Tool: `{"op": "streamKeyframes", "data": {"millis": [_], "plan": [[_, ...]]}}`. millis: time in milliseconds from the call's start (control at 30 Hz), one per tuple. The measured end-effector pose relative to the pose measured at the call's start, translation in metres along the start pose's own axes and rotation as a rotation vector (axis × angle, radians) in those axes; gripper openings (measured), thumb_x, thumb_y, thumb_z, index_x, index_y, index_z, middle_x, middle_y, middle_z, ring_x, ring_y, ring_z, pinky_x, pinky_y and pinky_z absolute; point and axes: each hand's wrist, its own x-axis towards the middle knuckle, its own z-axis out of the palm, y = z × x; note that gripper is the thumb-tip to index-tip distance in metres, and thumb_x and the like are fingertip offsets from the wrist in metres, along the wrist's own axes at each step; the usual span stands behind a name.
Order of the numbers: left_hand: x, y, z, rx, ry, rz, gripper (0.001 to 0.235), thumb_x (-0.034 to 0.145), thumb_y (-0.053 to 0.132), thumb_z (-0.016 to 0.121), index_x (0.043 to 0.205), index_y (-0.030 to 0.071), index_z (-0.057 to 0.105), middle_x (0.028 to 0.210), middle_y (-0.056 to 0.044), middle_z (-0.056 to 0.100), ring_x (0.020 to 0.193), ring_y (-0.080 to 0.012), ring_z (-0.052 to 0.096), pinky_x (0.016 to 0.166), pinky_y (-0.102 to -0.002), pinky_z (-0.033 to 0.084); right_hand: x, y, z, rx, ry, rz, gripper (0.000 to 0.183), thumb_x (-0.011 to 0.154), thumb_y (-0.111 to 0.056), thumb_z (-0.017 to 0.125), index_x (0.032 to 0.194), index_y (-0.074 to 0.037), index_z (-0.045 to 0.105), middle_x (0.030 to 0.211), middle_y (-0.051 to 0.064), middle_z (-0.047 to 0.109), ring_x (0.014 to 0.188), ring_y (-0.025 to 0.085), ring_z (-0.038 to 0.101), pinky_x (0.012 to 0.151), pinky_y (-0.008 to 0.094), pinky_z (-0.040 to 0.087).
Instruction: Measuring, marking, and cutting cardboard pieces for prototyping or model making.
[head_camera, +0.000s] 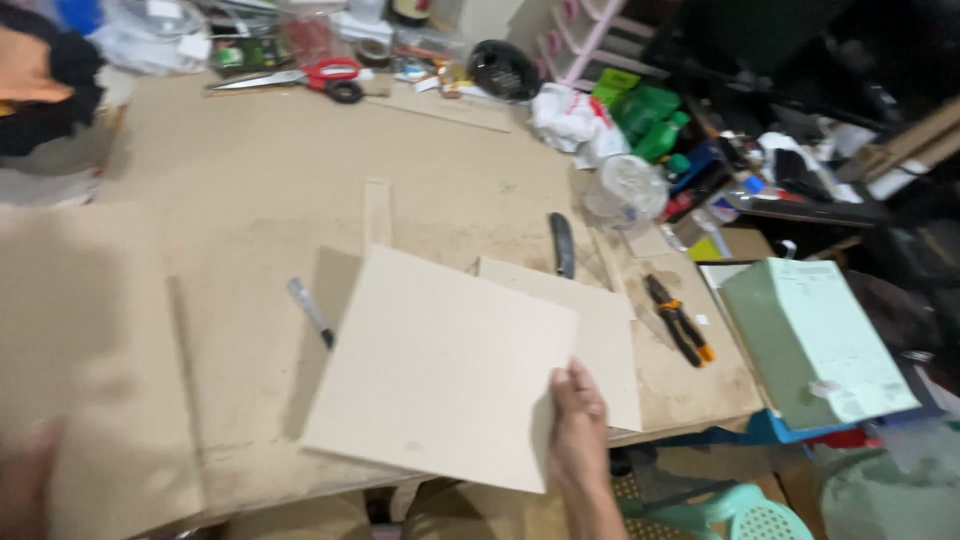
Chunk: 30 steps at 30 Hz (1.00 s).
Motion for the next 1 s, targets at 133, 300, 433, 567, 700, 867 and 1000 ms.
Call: {"op": "streamKeyframes", "data": {"millis": [133, 300, 433, 567, 700, 867, 1000], "plan": [[-0.134, 0.181, 0.086, 0.254, 0.070, 0.109, 0.022, 0.114, 0.013, 0.062, 0.129, -0.003, 0.066, 0.112, -0.021, 0.069, 0.096, -0.0320, 0.063, 0.078, -0.043, 0.050, 0.034, 0.018, -0.021, -0.006, -0.095, -0.193, 0.036, 0.094, -0.010, 0.062, 0.128, -0.002, 0.064, 0.117, 0.013, 0.072, 0.101, 0.021, 0.065, 0.090, 0.031, 0.051], [-0.142, 0.177, 0.100, 0.018, -0.023, 0.097, 0.022, 0.105, 0.018, 0.058, 0.125, 0.011, 0.061, 0.108, -0.003, 0.067, 0.091, -0.0145, 0.062, 0.079, -0.028, 0.048, 0.007, 0.003, 0.013, 0.006, -0.196, -0.167, 0.036, 0.094, -0.009, 0.062, 0.130, -0.003, 0.063, 0.116, 0.011, 0.072, 0.101, 0.017, 0.065, 0.092, 0.028, 0.052], [-0.153, 0.187, 0.105, -0.081, -0.081, 0.049, 0.036, 0.101, 0.025, 0.058, 0.134, 0.011, 0.054, 0.099, -0.001, 0.063, 0.081, -0.0091, 0.055, 0.066, -0.027, 0.050, -0.034, -0.021, 0.043, -0.106, -0.223, -0.091, 0.040, 0.098, -0.011, 0.057, 0.137, -0.004, 0.060, 0.125, 0.011, 0.070, 0.108, 0.021, 0.063, 0.095, 0.032, 0.053], [-0.164, 0.209, 0.106, -0.084, -0.145, -0.041, 0.041, 0.096, 0.030, 0.055, 0.132, 0.010, 0.058, 0.116, -0.007, 0.073, 0.100, -0.0186, 0.068, 0.084, -0.034, 0.056, -0.041, -0.022, 0.053, -0.077, -0.269, -0.081, 0.042, 0.098, -0.011, 0.055, 0.139, -0.003, 0.057, 0.129, 0.012, 0.068, 0.114, 0.019, 0.063, 0.101, 0.029, 0.050], [-0.171, 0.222, 0.110, 0.061, -0.137, 0.012, 0.032, 0.094, 0.035, 0.060, 0.117, 0.013, 0.062, 0.111, -0.001, 0.071, 0.102, -0.0148, 0.064, 0.093, -0.032, 0.048, -0.027, -0.013, 0.054, -0.057, -0.386, -0.111, 0.042, 0.097, -0.011, 0.058, 0.139, -0.002, 0.057, 0.125, 0.014, 0.069, 0.109, 0.020, 0.065, 0.097, 0.029, 0.052], [-0.178, 0.255, 0.113, 0.102, -0.283, -0.124, 0.081, 0.083, 0.050, 0.061, 0.150, 0.011, 0.039, 0.154, -0.011, 0.053, 0.141, -0.0249, 0.053, 0.114, -0.044, 0.045, -0.058, -0.030, 0.083, -0.173, -0.490, -0.199, 0.050, 0.095, -0.016, 0.057, 0.143, -0.002, 0.056, 0.128, 0.014, 0.068, 0.115, 0.021, 0.064, 0.100, 0.031, 0.051], [-0.172, 0.249, 0.117, 0.127, -0.238, -0.087, 0.091, 0.082, 0.052, 0.067, 0.154, 0.006, 0.033, 0.166, -0.019, 0.030, 0.156, -0.0316, 0.027, 0.118, -0.048, 0.033, -0.049, -0.023, 0.090, -0.214, -0.587, -0.326, 0.044, 0.100, -0.019, 0.056, 0.140, -0.003, 0.058, 0.122, 0.008, 0.069, 0.112, 0.016, 0.064, 0.096, 0.025, 0.052]]}}
